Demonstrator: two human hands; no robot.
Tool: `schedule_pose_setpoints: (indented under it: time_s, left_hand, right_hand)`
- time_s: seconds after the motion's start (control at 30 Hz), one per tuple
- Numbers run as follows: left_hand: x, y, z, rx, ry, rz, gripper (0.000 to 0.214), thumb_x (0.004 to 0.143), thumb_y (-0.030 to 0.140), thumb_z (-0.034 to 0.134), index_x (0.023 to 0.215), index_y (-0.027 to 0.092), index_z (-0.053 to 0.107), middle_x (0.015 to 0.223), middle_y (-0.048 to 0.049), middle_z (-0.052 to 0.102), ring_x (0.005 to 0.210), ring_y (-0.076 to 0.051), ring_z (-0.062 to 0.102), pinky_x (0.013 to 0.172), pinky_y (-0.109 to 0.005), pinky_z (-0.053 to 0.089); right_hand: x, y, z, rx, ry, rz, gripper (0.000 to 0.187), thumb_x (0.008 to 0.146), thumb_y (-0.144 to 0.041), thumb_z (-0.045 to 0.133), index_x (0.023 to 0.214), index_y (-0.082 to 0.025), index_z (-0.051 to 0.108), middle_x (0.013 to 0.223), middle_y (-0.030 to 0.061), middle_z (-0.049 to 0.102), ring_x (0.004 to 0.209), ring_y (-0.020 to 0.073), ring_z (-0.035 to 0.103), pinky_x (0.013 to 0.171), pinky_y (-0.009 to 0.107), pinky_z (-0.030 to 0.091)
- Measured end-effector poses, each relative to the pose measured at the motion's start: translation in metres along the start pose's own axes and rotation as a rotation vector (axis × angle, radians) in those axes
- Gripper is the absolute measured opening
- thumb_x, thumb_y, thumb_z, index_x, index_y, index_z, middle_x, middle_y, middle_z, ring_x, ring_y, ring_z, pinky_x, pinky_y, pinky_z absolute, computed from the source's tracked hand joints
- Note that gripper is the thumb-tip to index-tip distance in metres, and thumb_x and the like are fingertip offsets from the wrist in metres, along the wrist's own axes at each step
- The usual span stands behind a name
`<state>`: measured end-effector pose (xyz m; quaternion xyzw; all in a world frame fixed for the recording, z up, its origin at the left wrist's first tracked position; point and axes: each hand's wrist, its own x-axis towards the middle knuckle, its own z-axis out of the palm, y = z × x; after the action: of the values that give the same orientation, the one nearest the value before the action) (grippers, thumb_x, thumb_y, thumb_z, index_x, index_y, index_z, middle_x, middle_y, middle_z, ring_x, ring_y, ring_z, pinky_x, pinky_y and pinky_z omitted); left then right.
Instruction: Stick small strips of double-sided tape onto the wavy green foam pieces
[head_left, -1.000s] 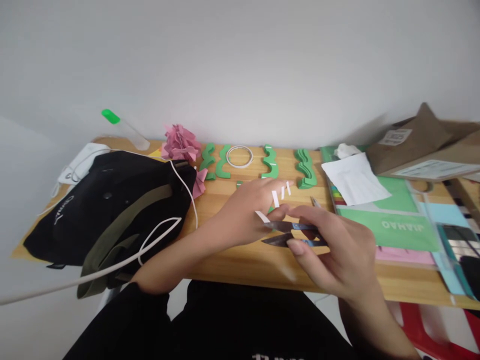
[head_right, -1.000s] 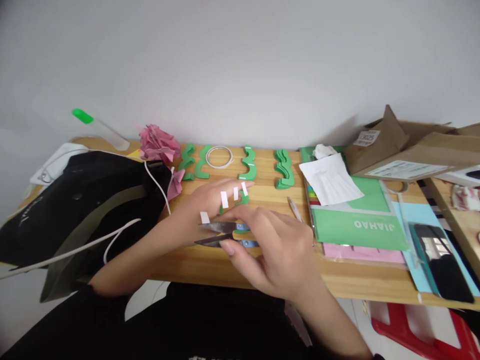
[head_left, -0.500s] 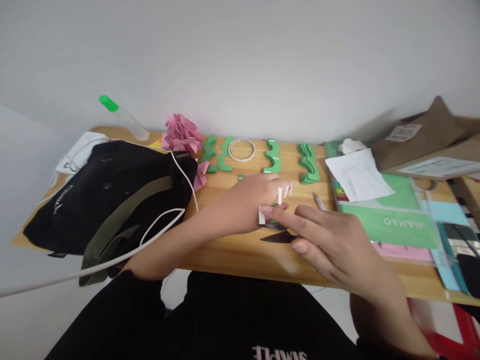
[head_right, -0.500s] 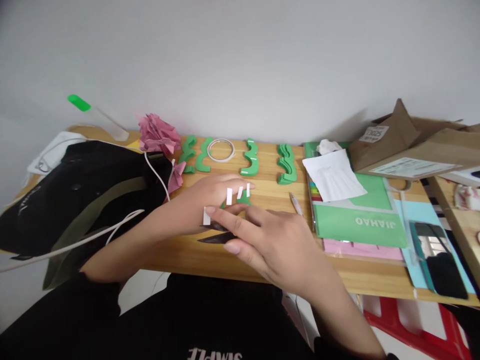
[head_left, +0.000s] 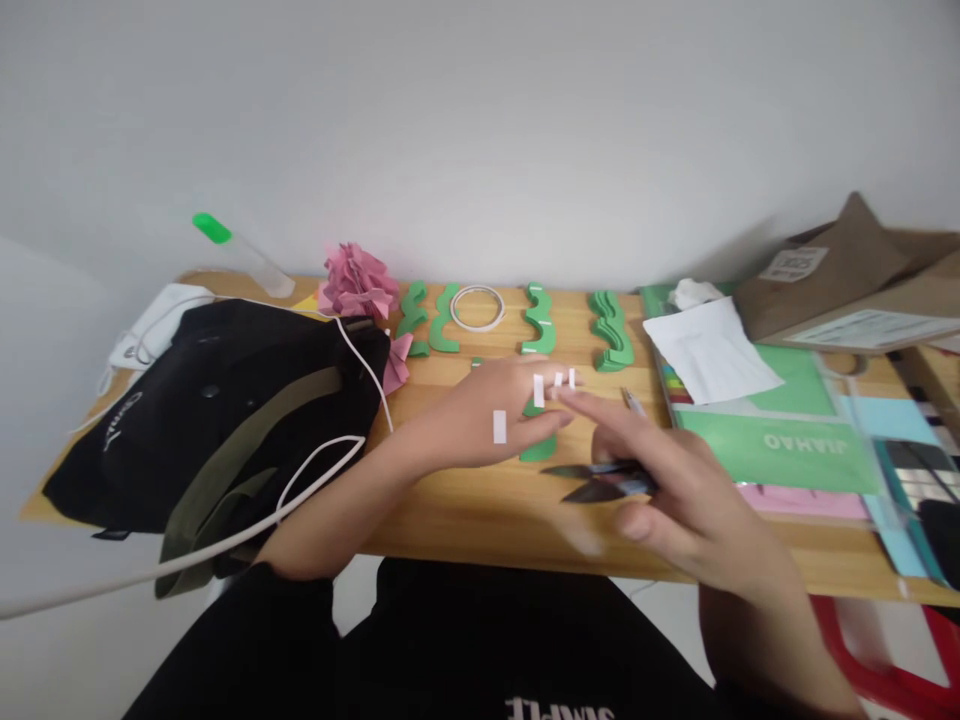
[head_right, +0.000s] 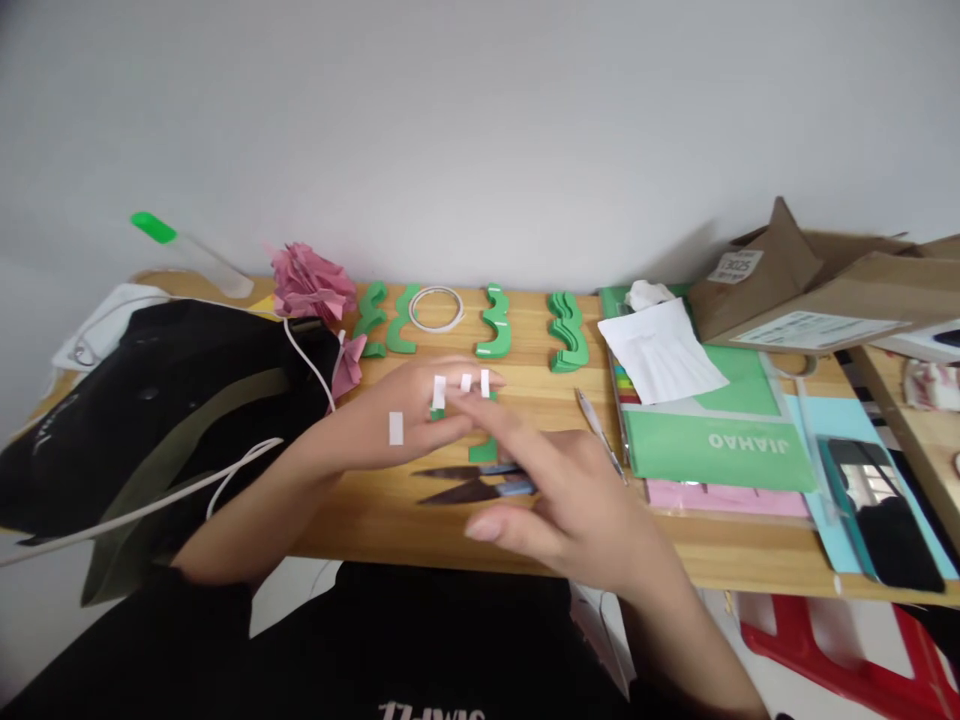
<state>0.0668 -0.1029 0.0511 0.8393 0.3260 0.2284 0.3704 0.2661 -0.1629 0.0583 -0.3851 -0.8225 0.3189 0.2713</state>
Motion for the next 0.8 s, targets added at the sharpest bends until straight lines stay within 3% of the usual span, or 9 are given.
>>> schedule_pose_setpoints:
  time_s: [0.07,0.13,0.2,0.4,0.53,0.7,0.8]
  left_hand:
    - [-0.003,-0.001,0.002,-0.167,0.007,-0.070,0.021,0.088,0.017,0.056,0.107,0.018,0.063,0.089,-0.0023,0.067,0.078,-0.016,0.062,0.070,-0.028,0.051]
    - [-0.007,0.000,0.006,-0.334,0.033,-0.099,0.035,0.088,0.018,0.057,0.123,0.020,0.057,0.103,-0.0042,0.067,0.085,-0.016,0.064,0.073,-0.027,0.054]
    - [-0.010,0.001,0.009,-0.408,0.073,-0.077,0.046,0.087,0.016,0.058,0.132,0.023,0.051,0.112,-0.0044,0.066,0.091,-0.014,0.065,0.078,-0.026,0.055]
    - [-0.015,0.009,0.015,-0.253,0.130,-0.037,0.053,0.087,0.014,0.058,0.137,0.027,0.046,0.126,-0.0025,0.064,0.108,-0.019,0.064,0.090,-0.030,0.054]
    - [-0.016,0.007,0.017,-0.051,0.170,0.001,0.047,0.087,0.017,0.058,0.132,0.026,0.050,0.122,-0.0034,0.066,0.115,-0.022,0.061,0.099,-0.036,0.050]
    - [-0.019,0.001,0.016,0.342,0.304,0.002,0.034,0.091,0.017,0.051,0.124,0.023,0.056,0.112,-0.0057,0.069,0.105,-0.023,0.063,0.091,-0.042,0.050]
    - [-0.020,0.000,0.016,0.419,0.347,-0.005,0.034,0.091,0.017,0.052,0.124,0.023,0.056,0.112,-0.0056,0.069,0.105,-0.023,0.063,0.091,-0.041,0.048]
  right_hand:
    - [-0.003,0.005,0.002,0.128,0.234,0.090,0.051,0.090,-0.054,0.052,0.133,-0.027,0.055,0.068,-0.0018,0.056,0.055,0.0125,0.046,0.051,0.025,0.037]
    - [-0.002,0.007,0.007,0.210,0.478,0.204,0.027,0.087,-0.042,0.063,0.108,-0.027,0.068,0.068,-0.0021,0.056,0.055,0.0111,0.045,0.051,0.024,0.036]
    - [0.002,0.007,0.012,0.295,0.611,0.319,0.010,0.084,-0.033,0.067,0.088,-0.025,0.071,0.063,-0.0034,0.054,0.052,0.0091,0.041,0.048,0.023,0.034]
    - [0.021,0.004,0.027,0.625,0.584,0.415,0.012,0.082,-0.034,0.068,0.079,-0.024,0.073,0.052,-0.0070,0.036,0.046,0.0072,0.027,0.044,0.023,0.026]
    - [0.026,0.006,0.031,0.656,0.605,0.437,0.012,0.081,-0.030,0.069,0.073,-0.021,0.070,0.053,-0.0072,0.036,0.047,0.0066,0.025,0.044,0.023,0.025]
    - [0.022,0.009,0.032,0.642,0.580,0.494,0.020,0.079,-0.032,0.069,0.066,-0.017,0.063,0.054,-0.0069,0.035,0.047,0.0058,0.025,0.043,0.023,0.021]
    - [0.022,0.010,0.034,0.654,0.562,0.508,0.022,0.079,-0.033,0.069,0.066,-0.017,0.063,0.054,-0.0068,0.033,0.048,0.0062,0.025,0.043,0.023,0.021]
